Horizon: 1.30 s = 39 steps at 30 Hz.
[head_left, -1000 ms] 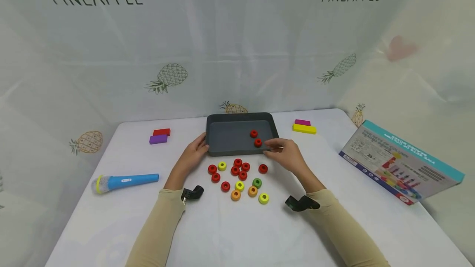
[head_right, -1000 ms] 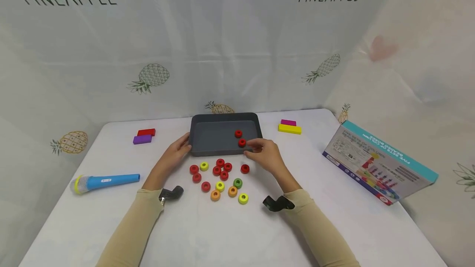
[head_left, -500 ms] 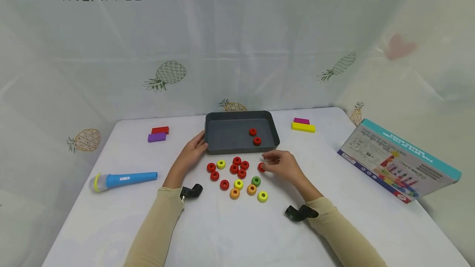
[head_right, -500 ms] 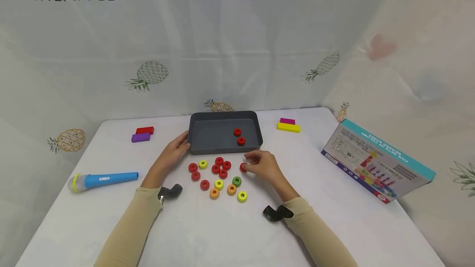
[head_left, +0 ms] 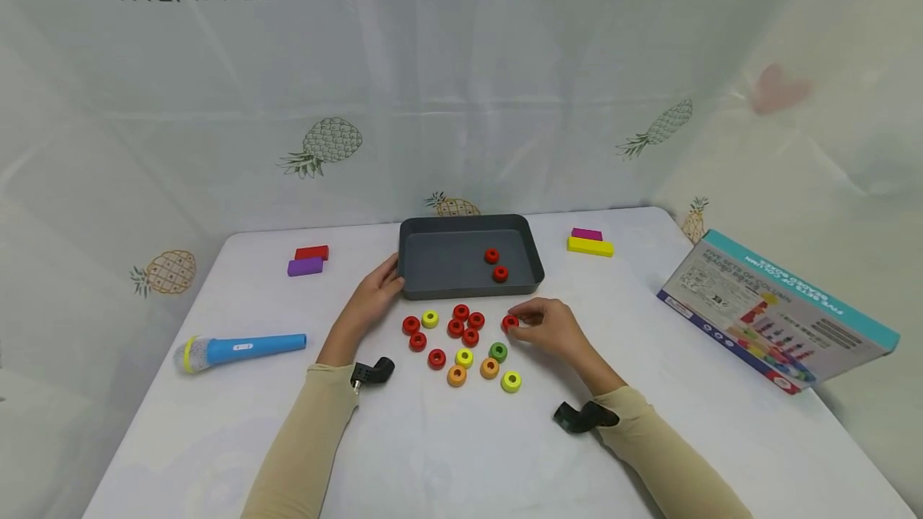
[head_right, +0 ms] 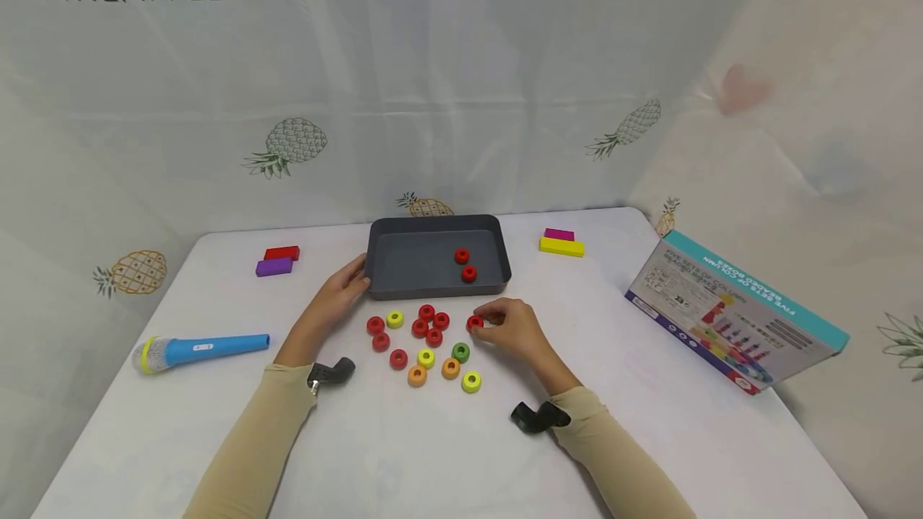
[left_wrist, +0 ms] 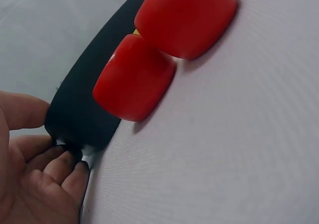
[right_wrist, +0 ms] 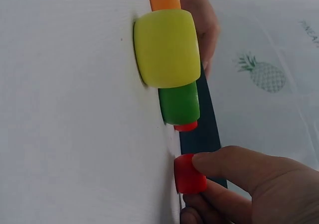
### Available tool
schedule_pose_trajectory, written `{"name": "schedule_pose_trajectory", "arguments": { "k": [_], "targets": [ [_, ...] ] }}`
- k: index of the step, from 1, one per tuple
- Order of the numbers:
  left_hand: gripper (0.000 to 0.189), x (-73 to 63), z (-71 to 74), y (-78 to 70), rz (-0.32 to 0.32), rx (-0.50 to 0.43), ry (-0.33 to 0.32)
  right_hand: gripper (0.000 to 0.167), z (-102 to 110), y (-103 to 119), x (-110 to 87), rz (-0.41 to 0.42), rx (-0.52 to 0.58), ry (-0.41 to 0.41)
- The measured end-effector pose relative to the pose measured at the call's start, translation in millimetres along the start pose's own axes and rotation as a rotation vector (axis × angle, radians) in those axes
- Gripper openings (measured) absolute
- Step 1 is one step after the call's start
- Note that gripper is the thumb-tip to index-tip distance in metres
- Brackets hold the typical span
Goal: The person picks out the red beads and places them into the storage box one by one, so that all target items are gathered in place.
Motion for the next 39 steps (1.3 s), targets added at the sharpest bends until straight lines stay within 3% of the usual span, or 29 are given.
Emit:
{"name": "schedule_pose_trajectory", "arguments": {
  "k": [22, 30, 39],
  "targets": [
    [0.063, -0.8, -1.3, 2.2, -0.005, 0.042, -0.001, 0.026, -2.3, -1.0, -0.3, 0.010, 0.011, -0.014],
    [0.063, -0.7, -2.6, 1.4, 0.004, 0.006, 0.004, 0.028, -1.1, 1.1, -2.0, 0.003, 0.030, -0.014],
    [0.064, 1.4, -1.5, 2.0, 0.004, 0.003, 0.005, 0.028, 2.8, 26.0, 1.5, 0.053, 0.061, -0.006]
  ]
}}
Point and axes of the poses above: each hand's wrist, its own x-axis towards the middle knuckle, its own z-axis out of the back of the hand, y = z × x, the point moved 8 cm from there along x, towards the middle knuckle, and after that the axes turned 15 degrees about x, right-handed, at the moved point
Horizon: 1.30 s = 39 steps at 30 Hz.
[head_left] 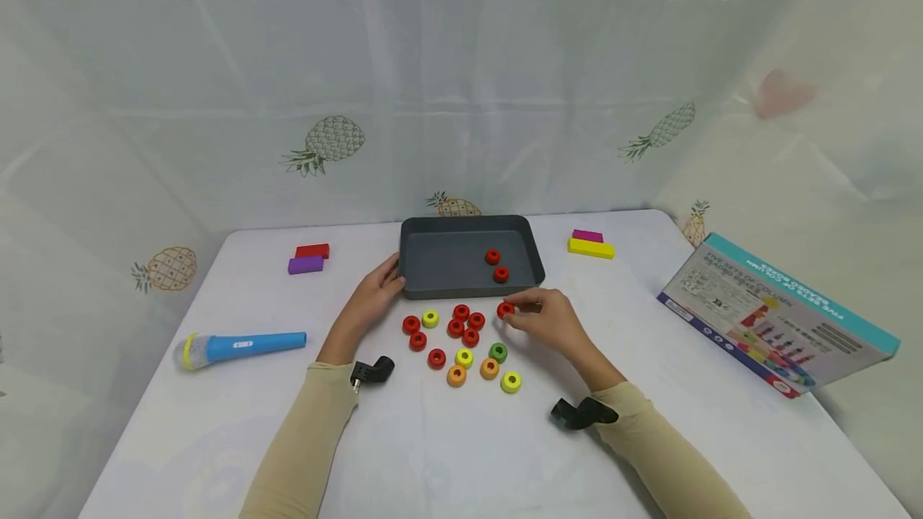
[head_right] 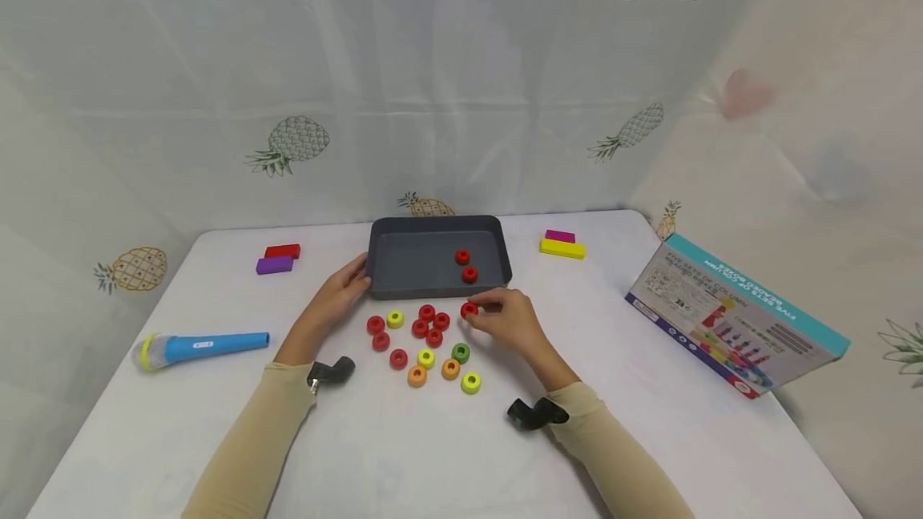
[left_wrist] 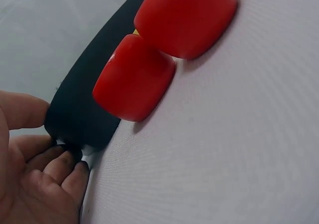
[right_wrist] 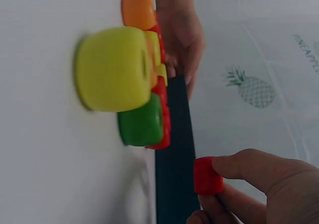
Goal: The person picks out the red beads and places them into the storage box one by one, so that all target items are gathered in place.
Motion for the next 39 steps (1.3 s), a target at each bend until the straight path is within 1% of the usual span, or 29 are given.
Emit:
{"name": "schedule_pose_trajectory", "arguments": {
  "k": [8, 12, 17, 24, 27, 30, 35, 39],
  "targets": [
    [0.064, -2.7, 0.4, 1.5, -0.004, -0.023, -0.001, 0.029, -2.4, 26.2, 20.5, 0.068, 0.004, 0.035],
    [0.063, -3.1, -1.0, 1.5, 0.002, -0.040, 0.000, 0.029, -3.7, 33.6, 33.5, 0.088, -0.005, 0.047],
    [0.063, -2.5, -1.7, 0.2, -0.001, -0.036, 0.007, 0.029, -7.9, 33.5, 51.3, 0.086, -0.049, 0.058],
    [0.063, 0.1, 1.6, 1.4, -0.004, -0.037, -0.003, 0.029, -15.7, 31.1, 79.7, 0.116, -0.093, 0.051],
    [0.063, 1.4, 1.7, 2.0, -0.006, -0.032, 0.003, 0.029, -19.2, 27.7, 88.8, 0.102, -0.117, 0.050],
    [0.063, 1.2, 2.1, 1.6, -0.010, -0.028, 0.006, 0.029, -24.2, 25.3, 94.5, 0.087, -0.131, 0.059],
    [0.063, -0.1, 3.5, -1.0, -0.016, -0.028, 0.003, 0.027, -31.3, 25.6, 99.6, 0.097, -0.149, 0.069],
    [0.063, -0.9, 3.6, -2.0, -0.006, -0.035, 0.007, 0.027, -35.4, 26.1, 101.0, 0.096, -0.163, 0.078]
  ]
}}
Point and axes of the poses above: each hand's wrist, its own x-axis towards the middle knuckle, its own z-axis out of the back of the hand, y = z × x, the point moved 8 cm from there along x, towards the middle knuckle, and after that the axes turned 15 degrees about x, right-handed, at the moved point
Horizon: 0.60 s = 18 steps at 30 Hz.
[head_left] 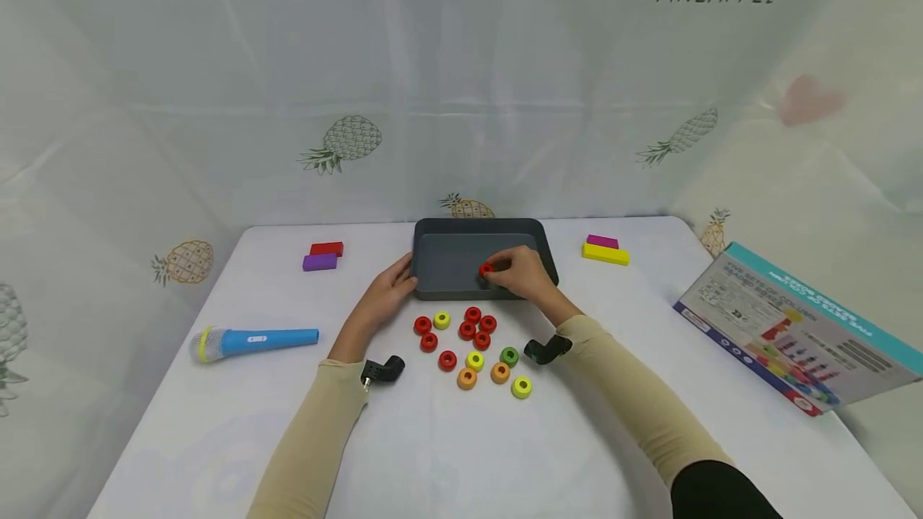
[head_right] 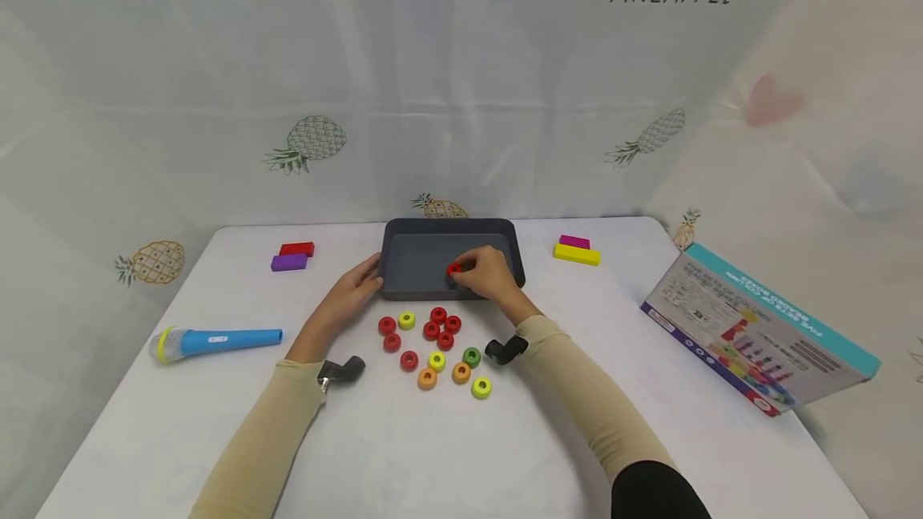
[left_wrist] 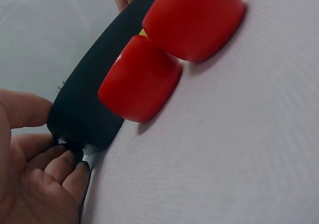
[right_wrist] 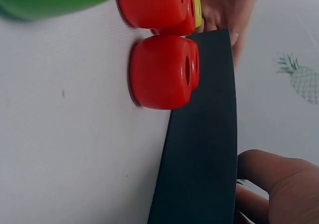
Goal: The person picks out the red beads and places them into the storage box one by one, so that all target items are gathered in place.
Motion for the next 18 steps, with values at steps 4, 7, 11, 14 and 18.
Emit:
{"name": "schedule_pose_trajectory", "arguments": {
  "k": [4, 7, 11, 14, 18],
  "targets": [
    [0.064, -0.2, 1.0, 0.2, 0.004, -0.004, 0.004, 0.027, -2.6, 0.1, 2.5, -0.018, -0.006, 0.004],
    [0.064, 1.4, 0.7, 1.0, -0.001, 0.004, 0.003, 0.026, -2.2, 0.3, 3.1, -0.024, -0.007, 0.000],
    [0.064, 3.0, 1.2, 2.0, -0.005, 0.007, -0.005, 0.026, -3.8, 2.7, 4.6, -0.004, -0.014, 0.006],
    [0.064, 3.3, 0.7, 2.8, 0.002, -0.008, -0.004, 0.026, -7.0, 2.4, 5.9, 0.001, -0.021, 0.023],
    [0.064, 3.0, -0.2, 3.8, 0.000, -0.018, 0.003, 0.027, -9.8, 0.6, 6.9, -0.001, -0.036, 0.038]
  ]
}}
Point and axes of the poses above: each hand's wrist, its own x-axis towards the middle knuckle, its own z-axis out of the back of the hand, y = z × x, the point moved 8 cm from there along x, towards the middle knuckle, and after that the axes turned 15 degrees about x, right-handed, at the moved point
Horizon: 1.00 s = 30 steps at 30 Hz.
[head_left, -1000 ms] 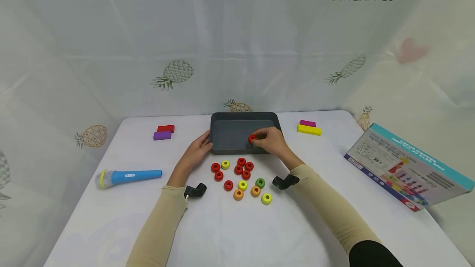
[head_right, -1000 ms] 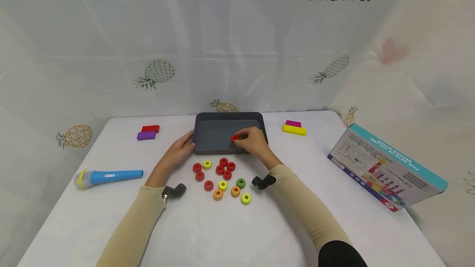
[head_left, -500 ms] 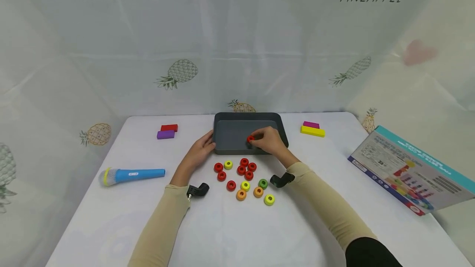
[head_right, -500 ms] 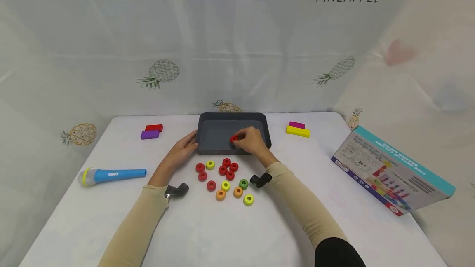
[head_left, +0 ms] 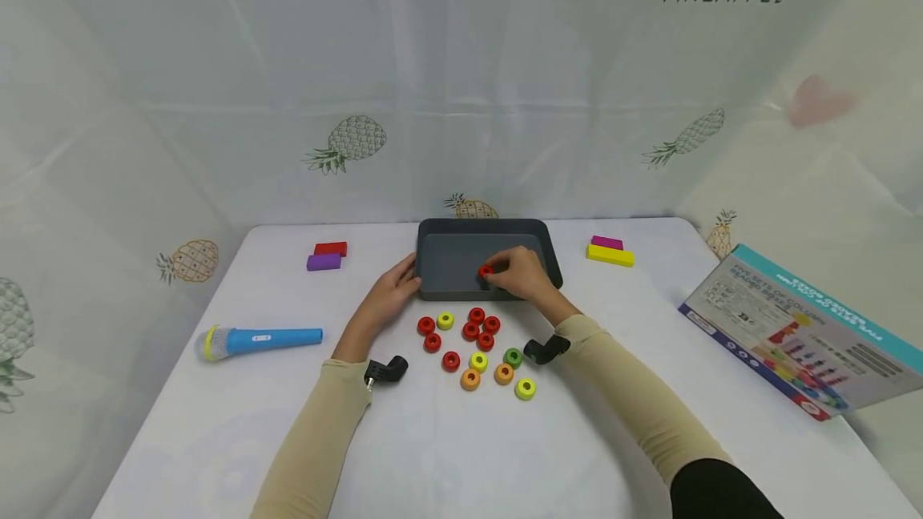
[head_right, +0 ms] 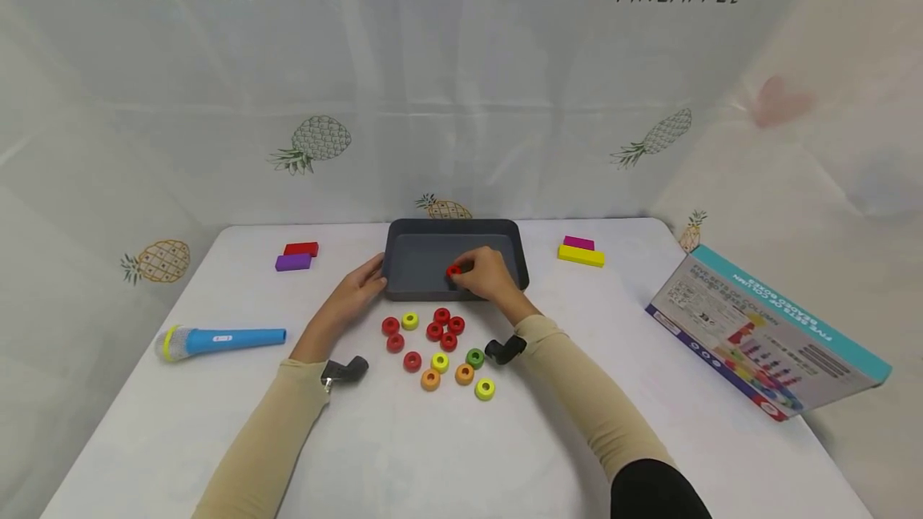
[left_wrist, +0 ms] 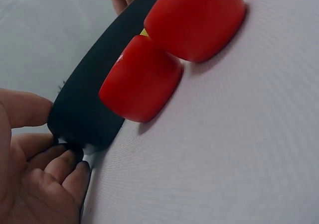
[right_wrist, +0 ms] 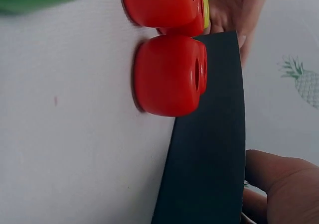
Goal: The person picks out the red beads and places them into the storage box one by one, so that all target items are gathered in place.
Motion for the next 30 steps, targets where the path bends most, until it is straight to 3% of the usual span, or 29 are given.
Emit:
{"name": "schedule_pose_trajectory", "arguments": {
  "k": [8, 25, 30],
  "targets": [
    [0.064, 0.5, 1.6, -2.3, -0.014, -0.035, -0.009, 0.027, -1.8, 1.9, 1.9, 0.050, -0.031, 0.011],
    [0.064, 0.1, -1.3, -0.9, 0.001, -0.029, -0.011, 0.031, -0.2, -0.4, -1.9, 0.021, -0.028, 0.004],
    [0.064, -0.5, -0.3, -0.8, -0.003, -0.017, -0.013, 0.034, 4.2, 4.3, -5.2, 0.049, 0.001, 0.006]
  ]
}}
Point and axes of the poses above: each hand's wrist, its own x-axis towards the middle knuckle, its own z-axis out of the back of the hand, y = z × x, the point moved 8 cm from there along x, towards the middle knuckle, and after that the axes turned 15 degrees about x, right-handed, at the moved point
